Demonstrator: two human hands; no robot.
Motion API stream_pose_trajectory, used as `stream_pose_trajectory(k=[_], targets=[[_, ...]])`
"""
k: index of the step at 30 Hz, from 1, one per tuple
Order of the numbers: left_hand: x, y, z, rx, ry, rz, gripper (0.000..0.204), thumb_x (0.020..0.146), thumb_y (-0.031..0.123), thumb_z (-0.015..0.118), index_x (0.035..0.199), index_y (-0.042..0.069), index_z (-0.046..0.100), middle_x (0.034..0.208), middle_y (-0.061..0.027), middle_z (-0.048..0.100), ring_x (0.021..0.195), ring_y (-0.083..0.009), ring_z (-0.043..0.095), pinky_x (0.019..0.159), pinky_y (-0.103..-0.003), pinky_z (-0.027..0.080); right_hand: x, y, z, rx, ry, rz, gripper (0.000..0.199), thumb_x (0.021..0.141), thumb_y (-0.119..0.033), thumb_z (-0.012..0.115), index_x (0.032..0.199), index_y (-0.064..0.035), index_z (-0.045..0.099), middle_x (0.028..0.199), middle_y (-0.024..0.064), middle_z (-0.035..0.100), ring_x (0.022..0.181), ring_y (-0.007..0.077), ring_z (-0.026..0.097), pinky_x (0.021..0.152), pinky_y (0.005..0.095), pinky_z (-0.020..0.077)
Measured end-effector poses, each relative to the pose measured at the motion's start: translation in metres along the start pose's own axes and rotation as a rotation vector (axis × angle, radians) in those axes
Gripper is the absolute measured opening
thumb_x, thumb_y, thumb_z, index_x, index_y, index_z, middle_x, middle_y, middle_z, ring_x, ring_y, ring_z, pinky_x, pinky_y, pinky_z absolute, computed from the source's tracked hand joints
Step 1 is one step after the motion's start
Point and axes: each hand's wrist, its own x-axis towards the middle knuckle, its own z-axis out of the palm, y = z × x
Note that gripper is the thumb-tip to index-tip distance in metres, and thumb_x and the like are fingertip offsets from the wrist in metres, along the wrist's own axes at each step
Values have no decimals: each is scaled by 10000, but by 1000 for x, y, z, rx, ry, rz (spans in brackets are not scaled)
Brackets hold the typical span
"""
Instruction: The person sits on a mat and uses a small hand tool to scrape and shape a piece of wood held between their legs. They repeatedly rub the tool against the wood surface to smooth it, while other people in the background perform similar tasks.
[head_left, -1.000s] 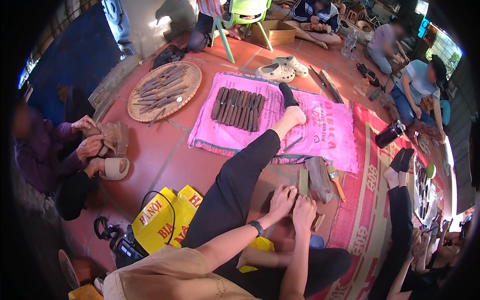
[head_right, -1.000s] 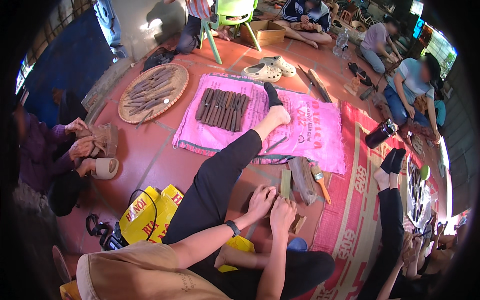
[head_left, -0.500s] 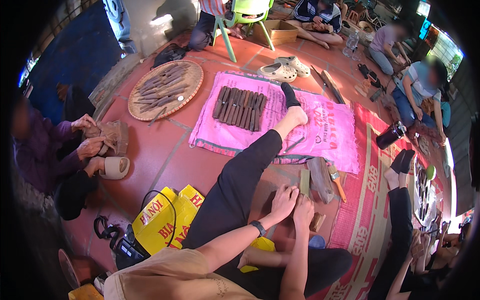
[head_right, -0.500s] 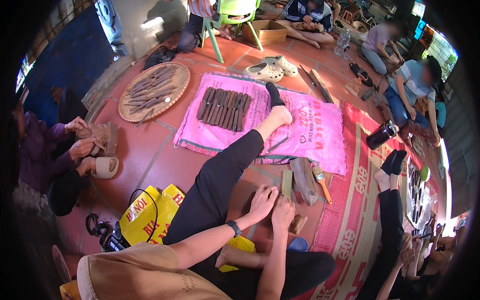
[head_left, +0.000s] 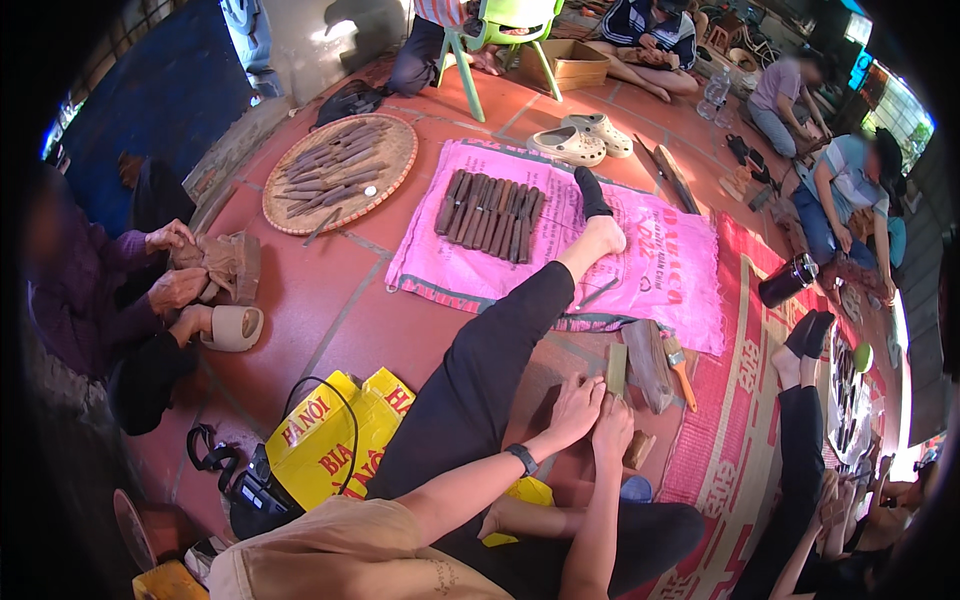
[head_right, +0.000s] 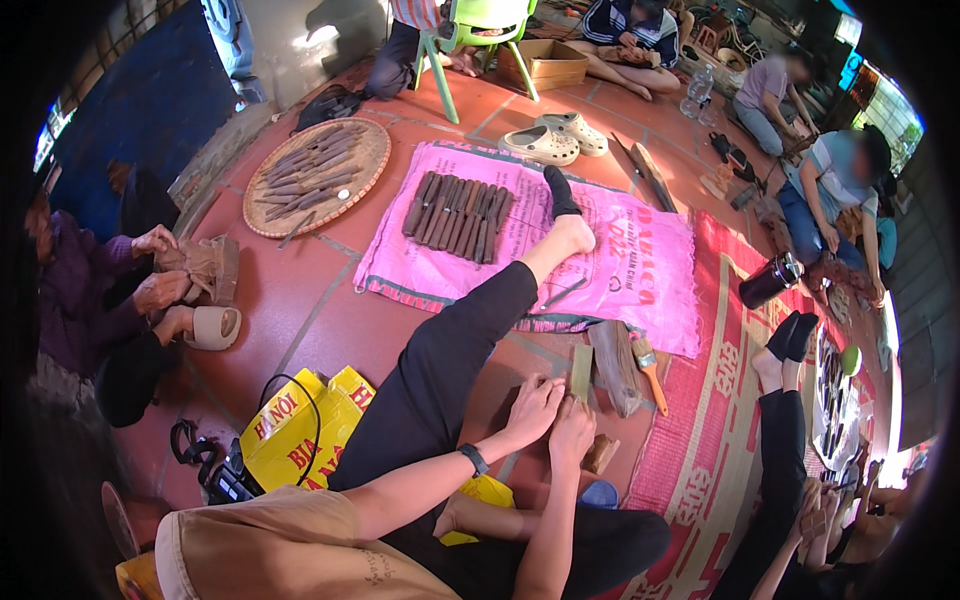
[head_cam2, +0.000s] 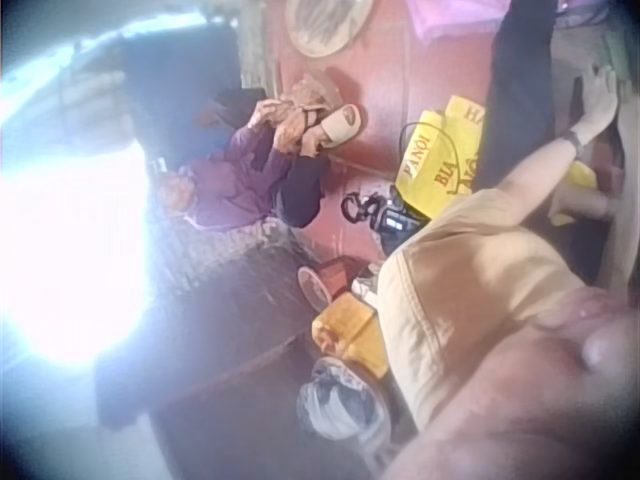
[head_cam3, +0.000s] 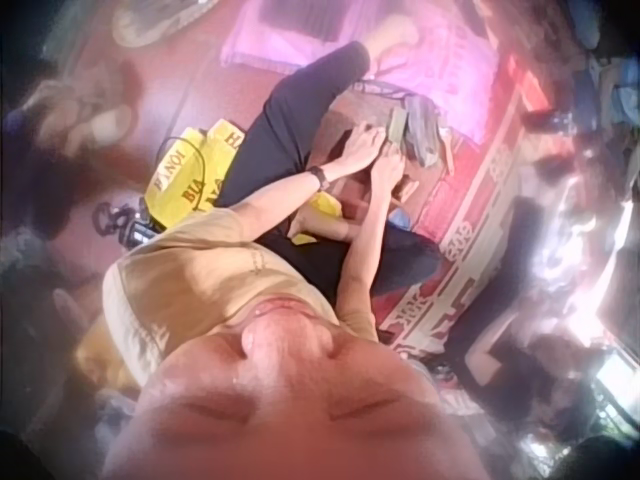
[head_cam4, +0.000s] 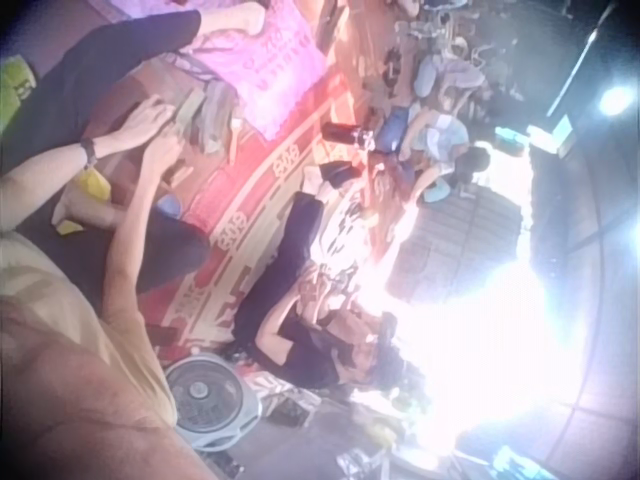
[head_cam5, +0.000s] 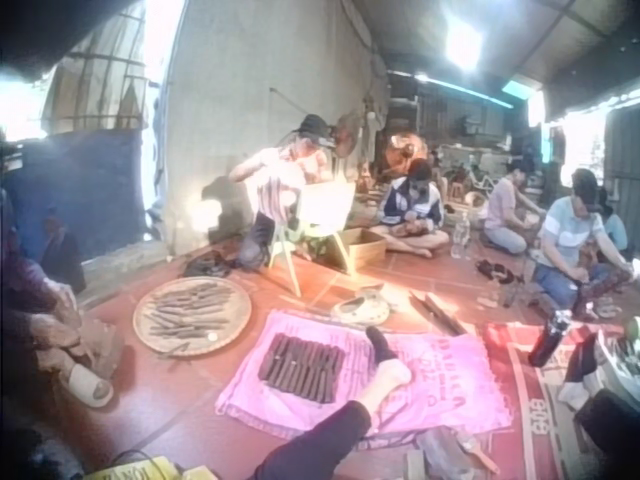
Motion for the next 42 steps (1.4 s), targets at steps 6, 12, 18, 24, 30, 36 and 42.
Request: stream_pose_trajectory(k=[6, 12, 18, 24, 30, 36, 42], targets=[[1, -4, 2, -12, 7, -15, 372, 1001, 322, 454, 1203, 68, 635, 1210, -223, 544, 1137, -420, 516, 972, -492, 436, -1, -1, 2, 0, 7, 16, 288, 965, -183, 523, 858, 43, 665, 902, 234, 669, 879, 431, 612, 780, 521, 474], [5, -6, 5, -10, -15, -25, 359, 992, 303, 463, 1197, 70, 645, 1209, -218, 545, 1143, -415, 514, 974, -492, 433, -2, -4, -1, -29, -3, -2, 276, 964, -184, 513, 833, 14, 654, 886, 222, 665, 866, 426, 609, 767, 520, 471], [7, -8, 5, 6, -35, -28, 332, 984, 277, 497, 1179, 62, 657, 1202, -204, 552, 1137, -395, 523, 979, -466, 431, -2, 2, 3, -32, 2, -20, 259, 964, -185, 511, 834, -3, 642, 868, 210, 655, 856, 417, 606, 760, 515, 471], [8, -6, 4, 4, -51, -49, 319, 983, 262, 506, 1170, 56, 661, 1199, -199, 551, 1135, -388, 526, 981, -453, 429, -2, -2, 1, -60, 18, -49, 258, 965, -176, 502, 803, -12, 617, 840, 201, 644, 835, 407, 601, 750, 509, 469], [8, -4, 1, 5, -60, -55, 320, 986, 268, 500, 1171, 64, 663, 1214, -194, 545, 1141, -386, 522, 985, -454, 427, -2, 1, 3, -69, 21, -65, 254, 964, -170, 500, 798, -14, 612, 835, 200, 645, 830, 411, 603, 749, 508, 469], [7, -2, 1, 1, -47, -57, 314, 987, 271, 504, 1163, 69, 668, 1213, -187, 545, 1139, -379, 522, 981, -449, 424, -2, -7, -3, -32, 15, -41, 265, 967, -174, 510, 820, -3, 649, 831, 215, 659, 838, 413, 615, 752, 509, 473], [5, -5, 2, -14, -7, -25, 301, 983, 278, 506, 1129, 74, 673, 1175, -184, 555, 1110, -384, 525, 960, -461, 432, -2, -16, -21, -102, 58, -82, 314, 980, -183, 514, 829, 47, 666, 850, 225, 669, 865, 408, 626, 768, 509, 478]])
